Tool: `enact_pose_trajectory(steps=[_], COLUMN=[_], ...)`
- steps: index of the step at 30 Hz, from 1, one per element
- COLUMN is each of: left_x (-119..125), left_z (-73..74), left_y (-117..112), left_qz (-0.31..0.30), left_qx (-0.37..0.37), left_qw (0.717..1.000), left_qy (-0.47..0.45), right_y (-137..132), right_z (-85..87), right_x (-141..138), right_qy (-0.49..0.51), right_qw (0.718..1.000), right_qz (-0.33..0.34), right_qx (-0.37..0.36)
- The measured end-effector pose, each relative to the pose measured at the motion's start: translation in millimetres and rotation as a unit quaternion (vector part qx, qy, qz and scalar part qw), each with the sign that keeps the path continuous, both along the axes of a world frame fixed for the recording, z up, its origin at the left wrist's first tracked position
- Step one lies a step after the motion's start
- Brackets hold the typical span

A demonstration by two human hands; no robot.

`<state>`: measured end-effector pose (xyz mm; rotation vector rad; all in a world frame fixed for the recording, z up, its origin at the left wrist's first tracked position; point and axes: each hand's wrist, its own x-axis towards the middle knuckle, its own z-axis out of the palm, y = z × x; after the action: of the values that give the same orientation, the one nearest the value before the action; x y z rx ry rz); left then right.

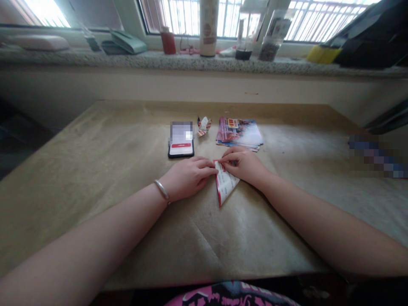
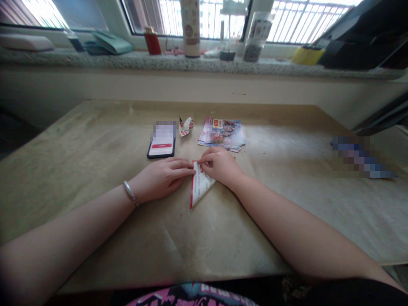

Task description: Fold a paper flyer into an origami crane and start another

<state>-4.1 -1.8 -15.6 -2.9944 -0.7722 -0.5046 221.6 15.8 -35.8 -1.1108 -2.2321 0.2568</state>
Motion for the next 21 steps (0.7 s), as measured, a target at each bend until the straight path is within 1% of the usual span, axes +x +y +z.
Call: enact_pose_trajectory(steps=[9, 16, 21], left_x=[1.2, 5.8, 9.4], left_z=[-0.4, -0.1, 3.6], left_y=[-1.0, -2.9, -5.5], left_qz=[0.001, 0.03, 0.03], left_qx=[-0.013, -0.023, -0.031], left_qw=[1.0, 0.999, 0.999], left_qy=[-0.001, 0.006, 0.008], right_y=[-0.9, -0.3, -2.9], right_z=[0.6, -1.7, 0.5], right_x=[-1.0, -1.2, 1.1], right_qy=[0.005, 0.008, -0.003], right_qw=[1.0, 1.0, 0.999], right_qz=[-0.009, -0.006, -0.009], right_qx=[-0.008, 0.0, 0.036])
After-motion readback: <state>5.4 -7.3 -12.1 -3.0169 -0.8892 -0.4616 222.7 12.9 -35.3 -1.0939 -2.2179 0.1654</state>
